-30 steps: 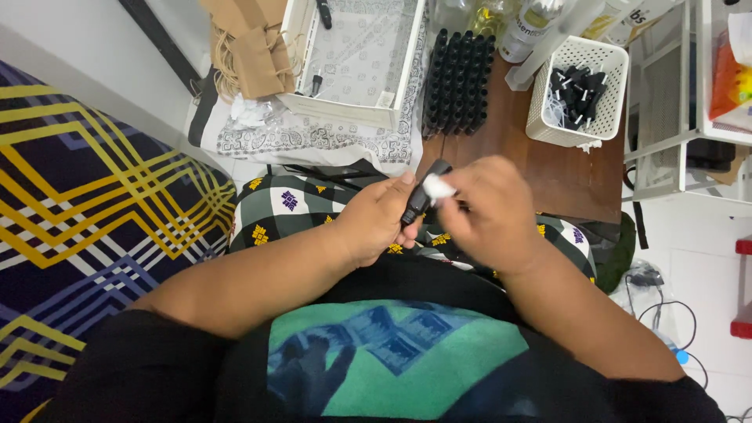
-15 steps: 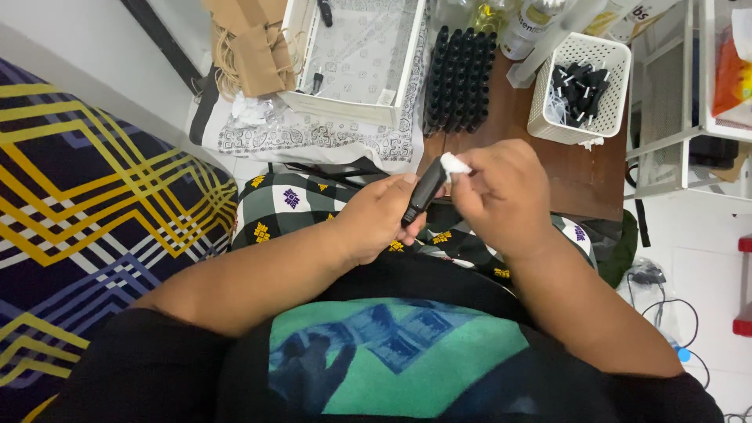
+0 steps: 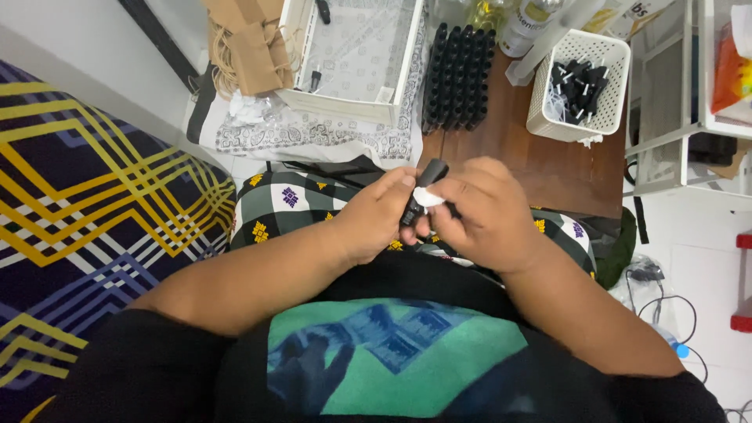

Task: Assembling and cleaning small perfume spray vials by inserting sprayer components and wiping them.

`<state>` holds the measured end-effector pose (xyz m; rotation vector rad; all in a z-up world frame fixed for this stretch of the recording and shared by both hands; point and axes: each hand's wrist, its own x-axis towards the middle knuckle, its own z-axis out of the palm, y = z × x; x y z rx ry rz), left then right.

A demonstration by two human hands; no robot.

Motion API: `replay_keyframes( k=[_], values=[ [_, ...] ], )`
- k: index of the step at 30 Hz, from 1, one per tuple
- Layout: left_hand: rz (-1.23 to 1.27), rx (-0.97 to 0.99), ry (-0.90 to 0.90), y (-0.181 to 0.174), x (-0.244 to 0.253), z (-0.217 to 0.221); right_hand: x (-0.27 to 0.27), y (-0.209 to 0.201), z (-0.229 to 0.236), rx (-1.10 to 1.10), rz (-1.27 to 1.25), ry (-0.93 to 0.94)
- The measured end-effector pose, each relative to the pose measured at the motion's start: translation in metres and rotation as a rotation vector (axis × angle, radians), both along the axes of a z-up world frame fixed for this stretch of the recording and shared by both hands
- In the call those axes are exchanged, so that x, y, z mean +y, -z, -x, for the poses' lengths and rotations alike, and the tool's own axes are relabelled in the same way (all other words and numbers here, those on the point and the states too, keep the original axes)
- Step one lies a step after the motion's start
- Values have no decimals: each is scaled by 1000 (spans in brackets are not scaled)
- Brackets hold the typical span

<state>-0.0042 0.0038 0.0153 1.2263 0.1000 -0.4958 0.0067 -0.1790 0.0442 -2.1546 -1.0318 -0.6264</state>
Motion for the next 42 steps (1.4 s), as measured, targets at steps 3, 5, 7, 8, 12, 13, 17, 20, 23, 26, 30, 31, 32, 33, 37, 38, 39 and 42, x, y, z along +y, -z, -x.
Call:
replay_keyframes(
  k=[3,5,7,8,12,13,17,20,23,26,30,31,32,33,37,38,39,42],
  values=[
    [-38,0,23,-7,2,1,-10,13,-16,-15,-38,70],
    [-53,0,23,1,1,2,-9,10,-13,8,-39,68],
    [-69,4,23,7,2,2,-5,6,-8,34,-39,65],
    [-106,1,33,9,3,1,-2,4,-5,52,-24,-13],
    [-95,41,10,12,-3,-1,-2,14,-9,-8,16,37],
    [-94,41,8,11,-2,-1,-6,12,-12,-8,16,35],
    [-55,67,11,3,0,-1,-6,7,-11,31,6,68],
    [-38,131,31,-5,2,-2,-1,9,-5,17,38,7],
    [-43,124,44,7,2,-1,-9,15,-14,11,43,61],
    [-75,122,26,18,2,-3,-2,17,-9,8,30,67],
    [-102,184,-51,1,6,-7,9,-6,1,-55,97,-45],
    [-103,188,-50,10,6,-6,2,0,-6,-51,96,-44],
    [-66,201,-63,18,6,-6,-4,7,-13,-45,86,28],
    [-26,209,-79,25,5,-7,-10,12,-22,-43,77,97],
    [-15,214,-79,9,4,-2,1,12,-6,-32,72,70],
    [-10,223,-100,-4,4,-2,3,10,-5,-31,75,-3],
    [-6,230,-121,-16,4,-3,5,9,-4,-33,76,-74],
    [10,237,-78,0,4,-4,-10,14,-23,-2,26,-4]
  ],
)
